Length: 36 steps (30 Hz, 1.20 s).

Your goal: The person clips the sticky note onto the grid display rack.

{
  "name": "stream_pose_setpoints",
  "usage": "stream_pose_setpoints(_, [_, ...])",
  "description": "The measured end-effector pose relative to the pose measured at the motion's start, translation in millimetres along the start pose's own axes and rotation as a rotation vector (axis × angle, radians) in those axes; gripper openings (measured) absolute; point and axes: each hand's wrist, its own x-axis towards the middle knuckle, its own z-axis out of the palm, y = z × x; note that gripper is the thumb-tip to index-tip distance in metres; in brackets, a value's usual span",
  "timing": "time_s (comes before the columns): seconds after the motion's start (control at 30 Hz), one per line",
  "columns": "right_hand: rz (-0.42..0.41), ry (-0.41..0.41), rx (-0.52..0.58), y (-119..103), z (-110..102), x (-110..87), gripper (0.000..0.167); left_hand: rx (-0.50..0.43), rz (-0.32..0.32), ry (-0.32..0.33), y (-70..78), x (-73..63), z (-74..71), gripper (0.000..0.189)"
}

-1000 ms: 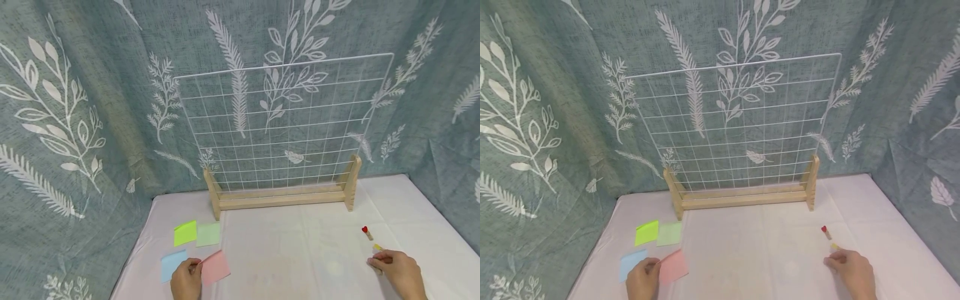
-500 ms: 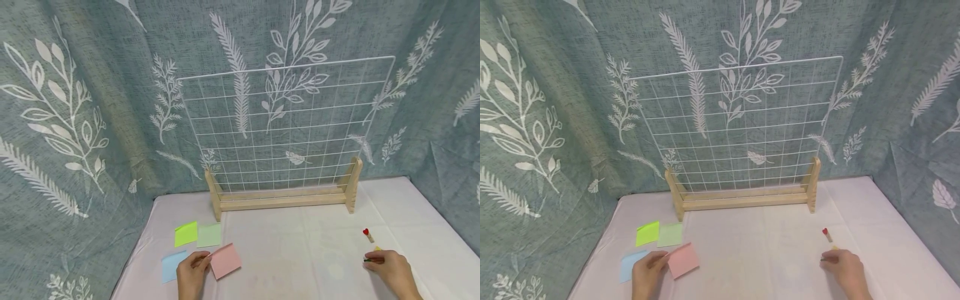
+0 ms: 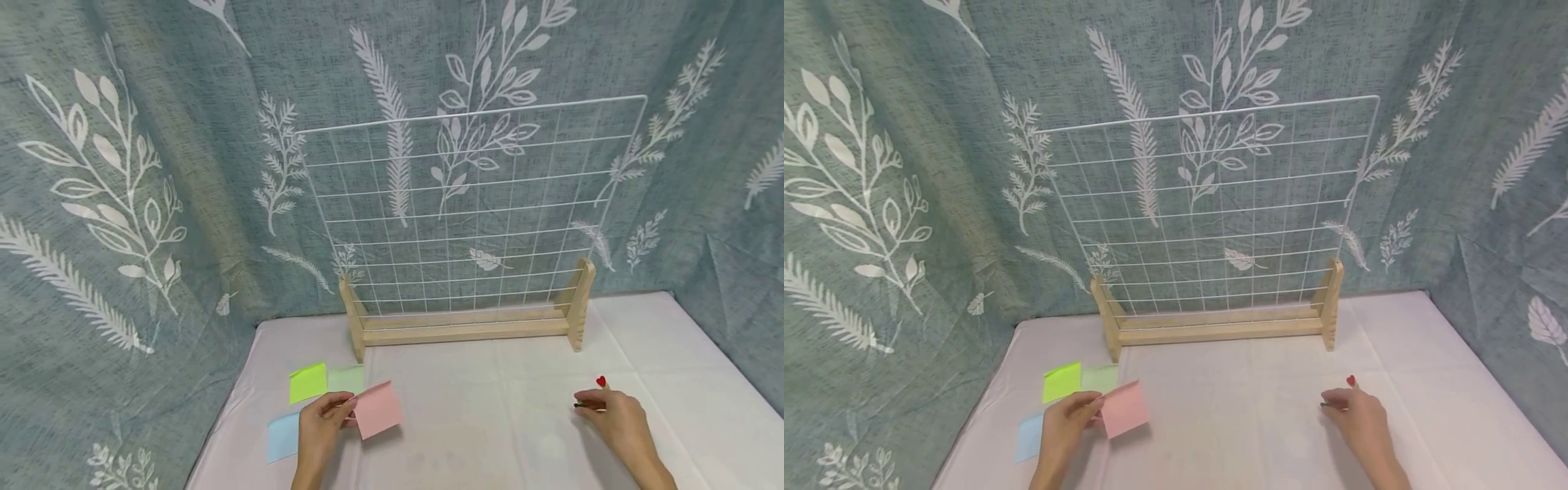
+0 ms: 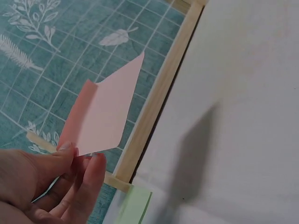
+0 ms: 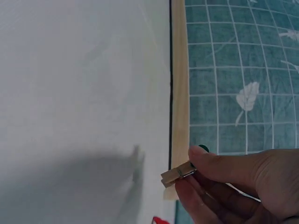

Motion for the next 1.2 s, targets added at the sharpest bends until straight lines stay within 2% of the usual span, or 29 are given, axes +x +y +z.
stream_pose_setpoints(0.17, [-0.052, 0.035, 0.057, -11.9, 4.4, 6.5, 0.019, -0.048, -0.009, -0.01, 3.3, 5.1, -0.8, 0.018])
stream_pose_setpoints(0.47, [-0.12, 0.055, 0.12, -35.2, 9.8, 21.2, 0.019, -0.056, 0.018, -0.012, 13.7, 11.1, -0.3, 0.02])
stream_pose_setpoints(0.83, [-0.186, 0.117, 0.155, -52.8, 8.5, 31.7, 0.019, -0.089, 0.106, -0.033, 34.1, 21.4, 0.4, 0.016])
stream_pose_setpoints(1.0, [-0.221, 0.141, 0.147, -56.3, 7.4, 35.2, 0.018, -0.062, 0.13, -0.029, 44.5, 26.7, -3.2, 0.016])
stream_pose_setpoints(1.2, [-0.272, 0.169, 0.158, -64.7, 3.4, 43.3, 0.018, 0.011, 0.162, -0.021, 59.5, 35.0, -4.3, 0.012])
